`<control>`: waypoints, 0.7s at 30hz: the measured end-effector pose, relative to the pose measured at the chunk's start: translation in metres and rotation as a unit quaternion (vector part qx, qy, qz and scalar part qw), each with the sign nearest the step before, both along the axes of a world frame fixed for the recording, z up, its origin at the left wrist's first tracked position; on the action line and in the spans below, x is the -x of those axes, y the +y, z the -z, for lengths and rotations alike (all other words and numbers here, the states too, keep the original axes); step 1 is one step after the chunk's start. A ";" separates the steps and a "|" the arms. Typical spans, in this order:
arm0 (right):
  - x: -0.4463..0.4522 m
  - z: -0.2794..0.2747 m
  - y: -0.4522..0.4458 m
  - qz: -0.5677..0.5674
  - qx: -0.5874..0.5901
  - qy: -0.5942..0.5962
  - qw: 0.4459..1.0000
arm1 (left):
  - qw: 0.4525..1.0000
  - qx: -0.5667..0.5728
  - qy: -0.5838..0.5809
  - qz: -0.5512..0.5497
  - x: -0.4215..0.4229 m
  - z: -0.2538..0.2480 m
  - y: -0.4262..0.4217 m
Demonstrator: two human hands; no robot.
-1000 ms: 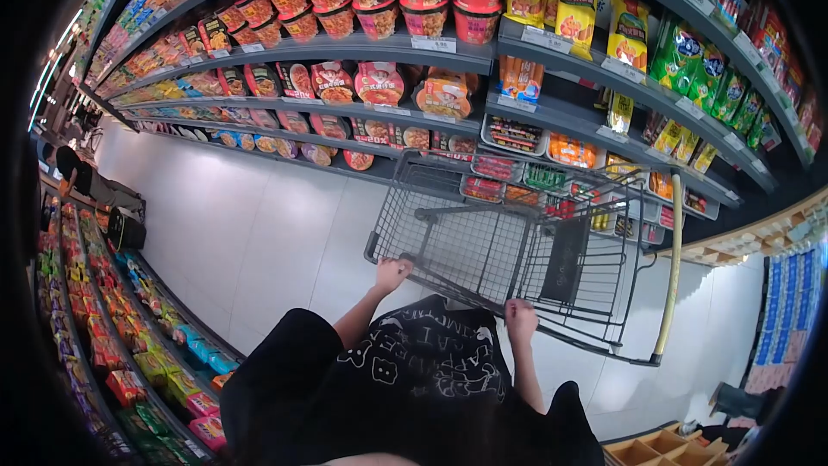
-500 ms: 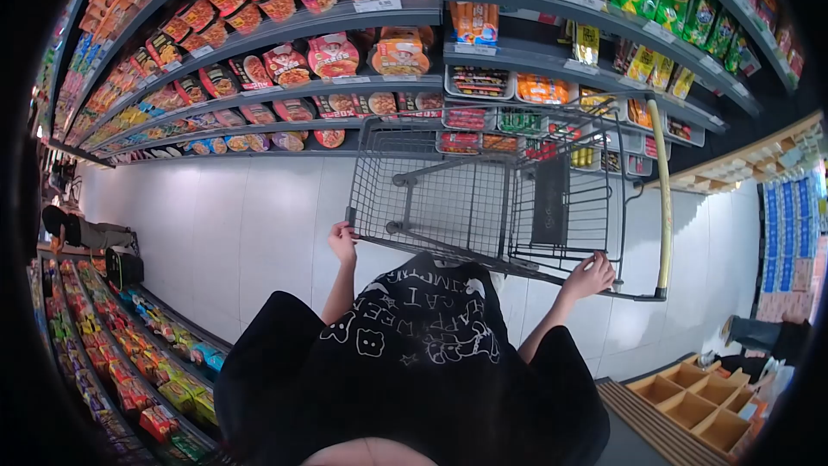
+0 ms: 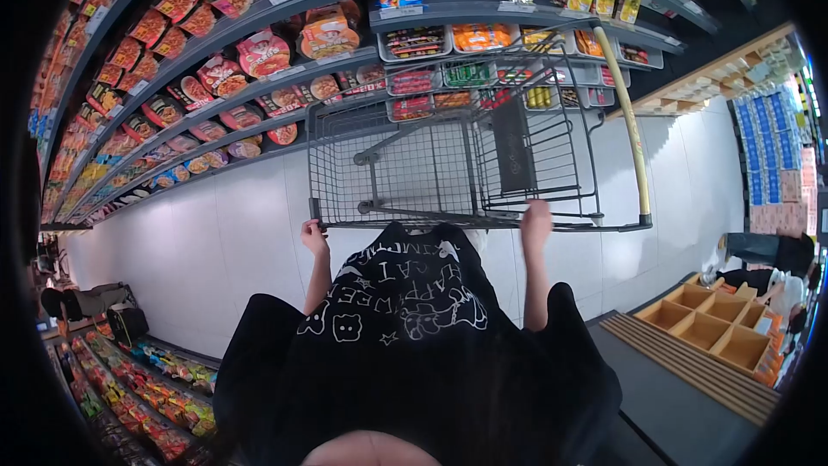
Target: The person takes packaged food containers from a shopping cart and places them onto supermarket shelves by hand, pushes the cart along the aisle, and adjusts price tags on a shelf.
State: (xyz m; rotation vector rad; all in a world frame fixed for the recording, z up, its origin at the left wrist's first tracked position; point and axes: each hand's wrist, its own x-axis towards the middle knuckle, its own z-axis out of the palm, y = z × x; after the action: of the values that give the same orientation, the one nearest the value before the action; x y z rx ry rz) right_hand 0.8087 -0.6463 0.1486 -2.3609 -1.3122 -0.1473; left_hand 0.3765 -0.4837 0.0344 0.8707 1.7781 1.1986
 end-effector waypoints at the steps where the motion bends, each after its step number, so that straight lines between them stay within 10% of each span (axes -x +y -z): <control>1: 0.012 0.012 -0.007 -0.039 0.018 -0.016 0.999 | 1.000 -0.007 -0.027 0.004 -0.001 -0.001 -0.002; 21: 0.043 0.004 -0.004 -0.035 -0.030 0.001 0.999 | 0.995 0.004 -0.094 0.013 -0.012 0.001 -0.013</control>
State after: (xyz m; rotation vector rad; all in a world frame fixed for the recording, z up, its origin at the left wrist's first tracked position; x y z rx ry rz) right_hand 0.7660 -0.6506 0.1446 -2.2621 -1.3675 -0.1602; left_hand 0.3885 -0.4971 0.0339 0.7484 1.6149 1.2143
